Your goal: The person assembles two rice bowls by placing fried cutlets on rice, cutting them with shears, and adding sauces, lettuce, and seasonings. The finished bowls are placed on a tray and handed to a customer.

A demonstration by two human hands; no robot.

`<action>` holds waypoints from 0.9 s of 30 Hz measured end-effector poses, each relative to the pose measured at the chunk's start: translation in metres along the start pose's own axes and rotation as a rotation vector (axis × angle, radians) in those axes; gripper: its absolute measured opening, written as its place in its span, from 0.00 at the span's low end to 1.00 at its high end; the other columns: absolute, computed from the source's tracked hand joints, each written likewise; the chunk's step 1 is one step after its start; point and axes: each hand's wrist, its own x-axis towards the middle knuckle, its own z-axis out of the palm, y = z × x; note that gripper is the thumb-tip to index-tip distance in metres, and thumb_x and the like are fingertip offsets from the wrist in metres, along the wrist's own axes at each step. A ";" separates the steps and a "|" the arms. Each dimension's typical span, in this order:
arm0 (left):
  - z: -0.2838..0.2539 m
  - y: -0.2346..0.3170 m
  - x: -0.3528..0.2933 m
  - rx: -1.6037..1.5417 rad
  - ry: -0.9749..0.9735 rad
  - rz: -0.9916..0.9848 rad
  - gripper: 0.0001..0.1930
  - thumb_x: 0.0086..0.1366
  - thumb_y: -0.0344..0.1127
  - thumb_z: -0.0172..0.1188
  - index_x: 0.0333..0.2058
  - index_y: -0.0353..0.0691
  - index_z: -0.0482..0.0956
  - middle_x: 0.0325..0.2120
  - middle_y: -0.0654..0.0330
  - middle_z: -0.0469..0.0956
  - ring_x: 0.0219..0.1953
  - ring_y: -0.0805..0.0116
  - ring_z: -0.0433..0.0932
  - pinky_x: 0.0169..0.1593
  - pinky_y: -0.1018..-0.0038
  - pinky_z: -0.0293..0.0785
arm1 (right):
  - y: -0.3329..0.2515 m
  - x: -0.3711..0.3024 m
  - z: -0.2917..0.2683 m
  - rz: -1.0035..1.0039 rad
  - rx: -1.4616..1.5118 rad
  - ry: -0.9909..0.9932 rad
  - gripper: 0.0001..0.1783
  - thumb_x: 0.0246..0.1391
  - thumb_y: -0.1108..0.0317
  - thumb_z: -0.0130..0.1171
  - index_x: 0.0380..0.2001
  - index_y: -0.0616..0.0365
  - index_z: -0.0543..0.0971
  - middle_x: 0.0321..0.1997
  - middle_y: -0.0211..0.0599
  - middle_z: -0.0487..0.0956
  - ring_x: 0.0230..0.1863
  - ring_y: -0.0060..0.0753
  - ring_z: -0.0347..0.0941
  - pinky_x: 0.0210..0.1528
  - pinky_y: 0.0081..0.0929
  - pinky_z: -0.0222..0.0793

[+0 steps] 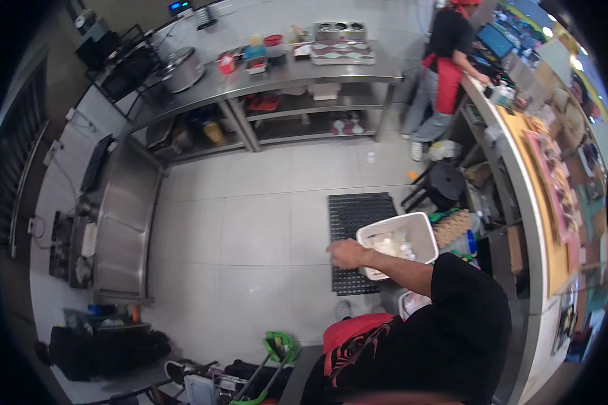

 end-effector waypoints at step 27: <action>0.026 0.430 0.213 -0.079 0.051 -0.040 0.26 0.71 0.51 0.55 0.29 0.30 0.83 0.23 0.52 0.81 0.27 0.60 0.80 0.34 0.61 0.74 | 0.322 0.154 0.067 0.614 1.034 0.118 0.16 0.47 0.55 0.66 0.27 0.57 0.76 0.17 0.39 0.73 0.21 0.41 0.76 0.22 0.39 0.68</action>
